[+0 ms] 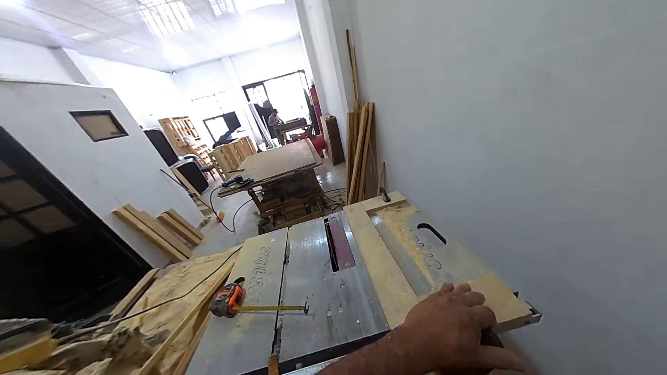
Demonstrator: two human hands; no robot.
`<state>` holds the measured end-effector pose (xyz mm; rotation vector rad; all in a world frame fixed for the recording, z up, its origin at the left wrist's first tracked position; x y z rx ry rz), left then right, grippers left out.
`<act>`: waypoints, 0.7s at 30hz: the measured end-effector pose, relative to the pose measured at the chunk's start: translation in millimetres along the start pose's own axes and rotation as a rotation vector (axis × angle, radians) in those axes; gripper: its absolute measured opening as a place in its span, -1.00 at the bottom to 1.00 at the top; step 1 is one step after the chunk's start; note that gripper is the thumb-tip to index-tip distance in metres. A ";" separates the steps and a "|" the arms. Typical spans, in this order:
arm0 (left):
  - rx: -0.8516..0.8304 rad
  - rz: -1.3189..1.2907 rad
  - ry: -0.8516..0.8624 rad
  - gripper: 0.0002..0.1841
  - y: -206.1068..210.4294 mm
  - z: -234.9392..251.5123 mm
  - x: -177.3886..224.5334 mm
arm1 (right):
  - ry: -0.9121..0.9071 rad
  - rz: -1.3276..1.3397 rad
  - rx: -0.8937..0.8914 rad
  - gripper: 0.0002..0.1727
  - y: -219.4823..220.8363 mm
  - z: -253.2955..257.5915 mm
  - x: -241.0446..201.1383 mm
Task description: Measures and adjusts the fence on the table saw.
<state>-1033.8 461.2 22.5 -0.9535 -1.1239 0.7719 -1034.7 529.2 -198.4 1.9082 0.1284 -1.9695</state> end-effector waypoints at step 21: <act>-0.006 -0.009 0.020 -0.46 1.7 0.1 -2.5 | 0.633 0.129 0.239 -0.50 88.3 -33.1 -163.1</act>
Point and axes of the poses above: each hand's wrist, its own z-axis towards the middle knuckle, its own y-axis out of the palm, x = y × z, the point moved 8 cm from there along z, towards the middle knuckle, and after that the axes turned 4 degrees about -y, right-handed, at the moved point
